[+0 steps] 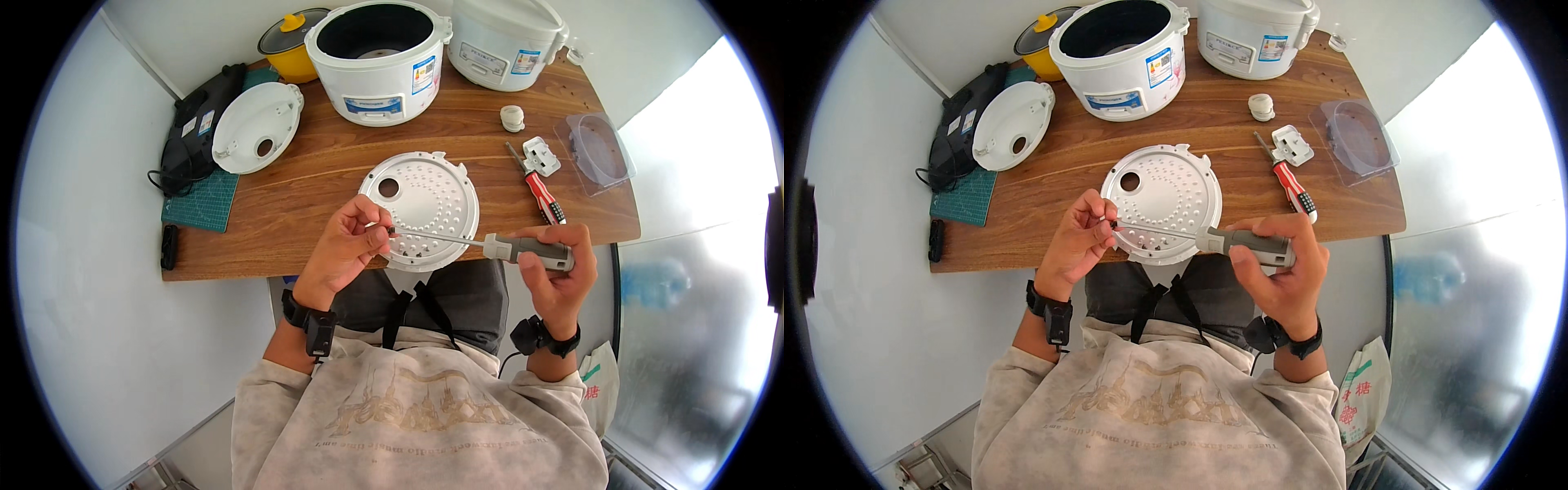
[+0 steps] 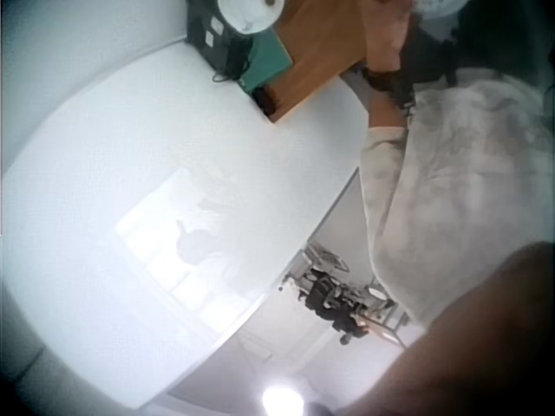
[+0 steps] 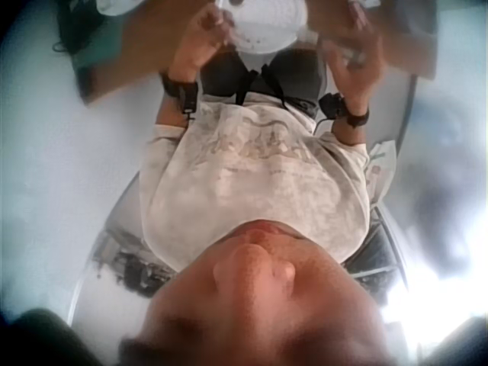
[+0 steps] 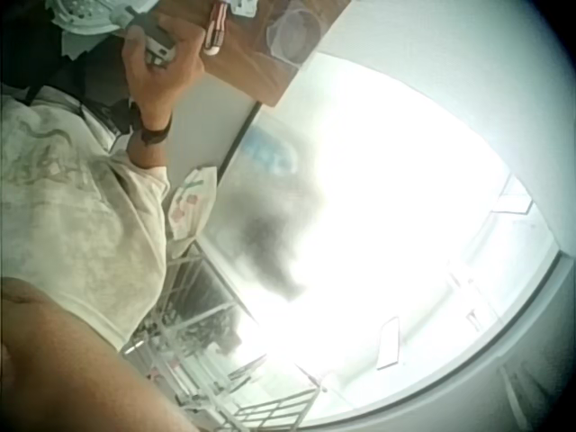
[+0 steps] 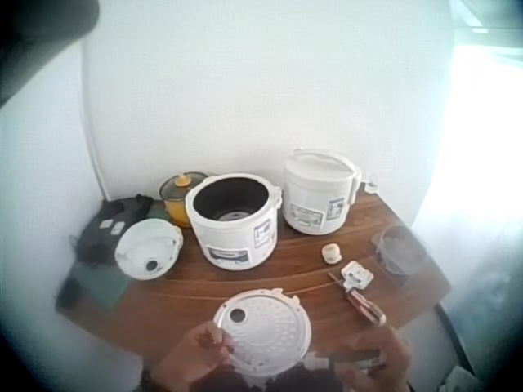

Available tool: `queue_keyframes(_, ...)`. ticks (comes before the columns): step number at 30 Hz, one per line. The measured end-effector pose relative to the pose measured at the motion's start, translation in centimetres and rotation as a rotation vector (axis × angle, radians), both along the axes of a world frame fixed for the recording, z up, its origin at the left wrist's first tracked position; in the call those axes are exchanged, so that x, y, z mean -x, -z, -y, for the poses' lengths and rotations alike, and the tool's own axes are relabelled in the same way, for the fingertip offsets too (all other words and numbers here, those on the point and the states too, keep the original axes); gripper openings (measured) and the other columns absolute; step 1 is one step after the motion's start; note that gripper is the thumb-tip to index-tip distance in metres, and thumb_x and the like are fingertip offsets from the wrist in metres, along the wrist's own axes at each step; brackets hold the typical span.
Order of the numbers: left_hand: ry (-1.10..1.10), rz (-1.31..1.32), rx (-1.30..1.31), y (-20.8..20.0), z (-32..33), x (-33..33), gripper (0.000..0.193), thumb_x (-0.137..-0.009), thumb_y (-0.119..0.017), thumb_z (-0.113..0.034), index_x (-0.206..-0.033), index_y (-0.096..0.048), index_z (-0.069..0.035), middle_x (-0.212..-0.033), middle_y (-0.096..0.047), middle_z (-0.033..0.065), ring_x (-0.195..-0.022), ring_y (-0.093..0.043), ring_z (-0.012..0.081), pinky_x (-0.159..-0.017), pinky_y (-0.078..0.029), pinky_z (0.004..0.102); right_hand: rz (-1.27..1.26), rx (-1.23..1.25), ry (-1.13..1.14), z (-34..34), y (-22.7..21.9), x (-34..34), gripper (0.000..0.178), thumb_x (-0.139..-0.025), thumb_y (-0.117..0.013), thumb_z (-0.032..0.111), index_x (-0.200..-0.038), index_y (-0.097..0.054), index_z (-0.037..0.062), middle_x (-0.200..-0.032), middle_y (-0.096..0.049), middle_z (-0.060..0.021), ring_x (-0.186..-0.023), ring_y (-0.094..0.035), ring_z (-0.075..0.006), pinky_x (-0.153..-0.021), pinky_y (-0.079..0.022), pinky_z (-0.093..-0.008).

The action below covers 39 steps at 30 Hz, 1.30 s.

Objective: The person uses a screwdriver to fasten screws into a white perforated plastic lid component on a wooden table. The person holds the lid steady with one hand while turning the screwdriver with the other, working on multiple screw holes around the rim.

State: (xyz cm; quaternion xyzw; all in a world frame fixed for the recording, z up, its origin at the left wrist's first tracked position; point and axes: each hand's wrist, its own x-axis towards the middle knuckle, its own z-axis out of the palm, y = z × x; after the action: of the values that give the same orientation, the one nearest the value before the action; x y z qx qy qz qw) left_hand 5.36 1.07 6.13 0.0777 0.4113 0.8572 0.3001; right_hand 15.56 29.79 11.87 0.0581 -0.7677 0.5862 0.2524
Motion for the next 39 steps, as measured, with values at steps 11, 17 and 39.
queue_keyframes(11, -0.02, -0.023, -0.069, 0.2, -0.2, -0.1, 0.022, -0.089, -0.077, -0.003, -0.096, -0.057, -0.01, -0.1, -0.066, 0.0035, -0.091, -0.067, 0.0115, -0.073, -0.062, 0.0239, 0.017, 0.013, 0.035, 0.1, -0.4, -0.4, 0.032, -0.081, -0.082, 0.009, -0.098, -0.057, 0.0033, -0.088, -0.077, -0.0124, -0.074, -0.071, -0.0127, -0.068, -0.055, -0.0251)
queue_keyframes(17, -0.093, -0.086, -0.012, 0.0, -0.3, -0.2, 0.023, -0.089, -0.078, -0.002, -0.096, -0.057, -0.01, -0.098, -0.067, 0.0049, -0.089, -0.067, 0.0124, -0.072, -0.06, 0.0244, 0.008, -0.092, 0.087, 0.3, -0.8, -0.7, 0.034, -0.077, -0.088, 0.011, -0.096, -0.061, 0.0028, -0.083, -0.075, -0.0089, -0.068, -0.069, -0.0116, -0.063, -0.053, -0.0246)
queue_keyframes(39, -0.208, -0.218, 0.043, 0.2, -0.7, -0.3, 0.021, -0.087, -0.078, 0.002, -0.093, -0.061, -0.007, -0.097, -0.068, 0.0059, -0.095, -0.069, 0.0178, -0.077, -0.061, 0.0274, -0.071, -0.215, 0.145, 0.9, -0.2, -0.9, 0.036, -0.077, -0.091, 0.018, -0.094, -0.063, 0.0027, -0.073, -0.068, -0.0039, -0.059, -0.063, -0.0107, -0.056, -0.049, -0.0236)
